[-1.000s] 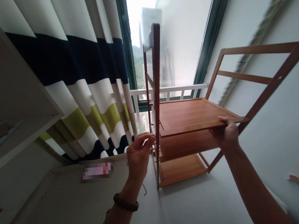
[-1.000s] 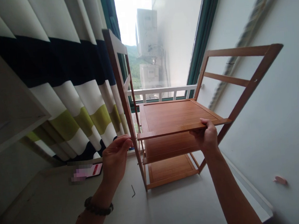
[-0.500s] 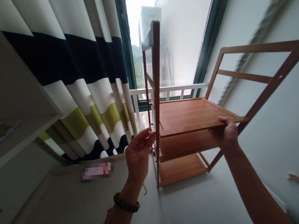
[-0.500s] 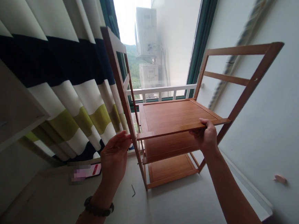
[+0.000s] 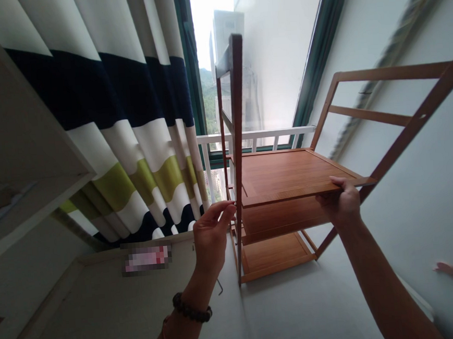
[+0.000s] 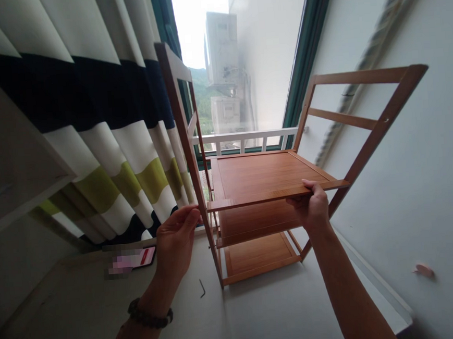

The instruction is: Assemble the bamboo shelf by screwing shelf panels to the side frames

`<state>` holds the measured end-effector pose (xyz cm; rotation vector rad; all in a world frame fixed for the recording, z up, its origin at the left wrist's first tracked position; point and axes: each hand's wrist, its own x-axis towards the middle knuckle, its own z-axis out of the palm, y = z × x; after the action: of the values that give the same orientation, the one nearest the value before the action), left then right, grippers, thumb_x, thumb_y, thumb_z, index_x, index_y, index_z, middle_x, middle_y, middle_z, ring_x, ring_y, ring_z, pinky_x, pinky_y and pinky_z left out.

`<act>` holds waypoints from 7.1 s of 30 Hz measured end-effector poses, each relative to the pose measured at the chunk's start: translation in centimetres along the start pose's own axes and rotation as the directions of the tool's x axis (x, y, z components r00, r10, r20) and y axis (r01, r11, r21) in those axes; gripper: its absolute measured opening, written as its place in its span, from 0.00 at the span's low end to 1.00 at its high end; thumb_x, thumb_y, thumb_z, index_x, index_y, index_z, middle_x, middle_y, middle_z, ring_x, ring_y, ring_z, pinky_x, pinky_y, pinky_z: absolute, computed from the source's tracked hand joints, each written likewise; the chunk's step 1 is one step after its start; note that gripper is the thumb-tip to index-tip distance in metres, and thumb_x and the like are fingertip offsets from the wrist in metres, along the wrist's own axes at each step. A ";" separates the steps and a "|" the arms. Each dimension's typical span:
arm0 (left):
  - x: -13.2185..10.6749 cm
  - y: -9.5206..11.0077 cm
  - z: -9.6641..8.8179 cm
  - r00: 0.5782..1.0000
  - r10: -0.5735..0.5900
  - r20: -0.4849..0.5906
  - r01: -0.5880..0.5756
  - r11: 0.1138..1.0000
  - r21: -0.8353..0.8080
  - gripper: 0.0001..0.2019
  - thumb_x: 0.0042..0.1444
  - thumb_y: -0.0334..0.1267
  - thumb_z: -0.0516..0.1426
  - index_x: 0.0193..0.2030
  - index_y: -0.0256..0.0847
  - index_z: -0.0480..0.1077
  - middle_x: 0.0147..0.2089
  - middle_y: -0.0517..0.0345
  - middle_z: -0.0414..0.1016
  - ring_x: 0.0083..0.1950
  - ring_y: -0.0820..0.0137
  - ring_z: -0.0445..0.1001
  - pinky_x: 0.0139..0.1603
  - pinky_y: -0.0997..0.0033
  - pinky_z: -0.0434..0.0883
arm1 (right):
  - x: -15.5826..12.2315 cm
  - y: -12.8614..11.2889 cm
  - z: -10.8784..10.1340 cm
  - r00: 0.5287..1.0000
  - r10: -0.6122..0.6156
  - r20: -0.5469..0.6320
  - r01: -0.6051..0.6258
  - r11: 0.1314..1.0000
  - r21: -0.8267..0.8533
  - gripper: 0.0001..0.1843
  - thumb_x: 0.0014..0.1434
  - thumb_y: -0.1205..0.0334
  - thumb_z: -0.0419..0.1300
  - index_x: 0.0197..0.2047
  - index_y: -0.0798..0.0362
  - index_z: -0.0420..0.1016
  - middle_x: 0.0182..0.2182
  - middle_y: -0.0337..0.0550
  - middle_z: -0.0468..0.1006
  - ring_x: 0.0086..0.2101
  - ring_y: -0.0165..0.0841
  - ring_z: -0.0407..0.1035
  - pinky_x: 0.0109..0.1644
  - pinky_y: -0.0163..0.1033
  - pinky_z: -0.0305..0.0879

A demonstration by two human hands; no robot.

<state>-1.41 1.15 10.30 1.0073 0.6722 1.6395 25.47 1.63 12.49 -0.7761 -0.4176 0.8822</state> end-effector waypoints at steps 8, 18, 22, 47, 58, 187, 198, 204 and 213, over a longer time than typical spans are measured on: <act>-0.3 0.4 -0.1 0.998 0.066 0.008 -0.066 0.997 0.035 0.10 0.44 0.32 0.65 0.36 0.43 0.77 0.36 0.60 0.79 0.39 0.75 0.75 0.42 0.77 0.72 | -0.5 -0.6 0.7 0.997 0.067 -0.048 -0.068 0.997 -0.023 0.04 0.47 0.68 0.54 0.24 0.53 0.62 0.14 0.31 0.67 0.16 0.28 0.67 0.20 0.33 0.71; 0.3 0.3 0.4 1.000 -0.010 -0.025 0.008 0.996 -0.085 0.12 0.40 0.33 0.67 0.35 0.43 0.76 0.35 0.62 0.77 0.36 0.78 0.74 0.40 0.79 0.71 | -0.6 -0.6 0.6 0.996 0.085 -0.037 -0.085 0.996 -0.007 0.05 0.49 0.69 0.54 0.23 0.54 0.63 0.13 0.32 0.68 0.14 0.27 0.66 0.19 0.32 0.70; 0.4 0.0 0.2 0.998 -0.056 -0.012 0.055 0.993 -0.102 0.09 0.39 0.35 0.67 0.31 0.41 0.78 0.34 0.60 0.77 0.35 0.78 0.73 0.39 0.79 0.70 | -0.6 -0.5 0.5 0.996 0.084 -0.037 -0.084 0.996 -0.013 0.05 0.48 0.69 0.54 0.23 0.53 0.63 0.12 0.31 0.68 0.14 0.29 0.67 0.17 0.32 0.69; 0.1 0.5 0.6 1.000 -0.023 -0.014 0.022 0.998 -0.059 0.09 0.42 0.34 0.66 0.33 0.40 0.76 0.32 0.61 0.77 0.34 0.77 0.73 0.38 0.78 0.71 | -1.0 -0.5 0.4 0.997 0.081 0.013 -0.081 0.997 0.000 0.05 0.50 0.69 0.54 0.23 0.54 0.63 0.13 0.31 0.68 0.13 0.25 0.65 0.13 0.27 0.63; -0.1 0.6 0.3 0.999 -0.031 0.018 0.032 0.997 -0.073 0.10 0.44 0.36 0.65 0.36 0.41 0.74 0.34 0.63 0.75 0.35 0.78 0.72 0.39 0.78 0.69 | -0.9 -0.2 0.0 0.996 0.061 0.061 -0.060 0.998 -0.020 0.06 0.50 0.65 0.57 0.24 0.53 0.63 0.14 0.30 0.69 0.15 0.27 0.68 0.13 0.29 0.65; -4.2 -17.0 -22.0 0.638 -0.751 0.173 -0.346 -0.079 0.935 0.13 0.51 0.28 0.51 0.39 0.44 0.73 0.51 0.53 0.67 0.53 0.64 0.65 0.44 0.70 0.66 | -7.6 3.0 3.0 0.831 0.416 0.369 -0.400 0.908 -0.122 0.26 0.53 0.42 0.56 0.47 0.53 0.70 0.39 0.50 0.79 0.44 0.46 0.73 0.50 0.53 0.69; -4.7 -15.5 -21.2 0.793 -0.599 0.109 -0.127 0.013 0.992 0.12 0.57 0.28 0.44 0.36 0.35 0.67 0.34 0.49 0.74 0.38 0.67 0.72 0.42 0.67 0.67 | -6.7 2.8 3.6 0.893 0.365 0.262 -0.360 0.930 -0.069 0.04 0.53 0.67 0.55 0.31 0.54 0.71 0.26 0.43 0.80 0.30 0.36 0.76 0.39 0.43 0.76; 0.2 -7.9 -14.6 0.920 -0.304 0.247 -0.070 0.494 0.867 0.18 0.59 0.44 0.46 0.50 0.38 0.66 0.33 0.57 0.76 0.33 0.70 0.74 0.36 0.70 0.71 | -6.3 3.2 3.5 0.907 0.351 0.234 -0.358 0.934 -0.015 0.04 0.50 0.71 0.56 0.26 0.55 0.70 0.23 0.40 0.79 0.26 0.31 0.75 0.30 0.34 0.76; 0.7 1.9 -3.6 0.964 0.043 0.262 -0.165 0.870 0.464 0.11 0.51 0.42 0.59 0.39 0.38 0.73 0.36 0.55 0.77 0.34 0.72 0.75 0.38 0.72 0.75 | -6.1 2.9 4.1 0.937 0.227 0.264 -0.223 0.974 -0.045 0.04 0.47 0.70 0.59 0.24 0.53 0.69 0.19 0.35 0.76 0.23 0.31 0.73 0.33 0.38 0.77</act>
<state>-5.51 1.51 10.32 1.6057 0.8945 1.4304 17.84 -0.44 12.87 -0.7288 -0.5817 1.2076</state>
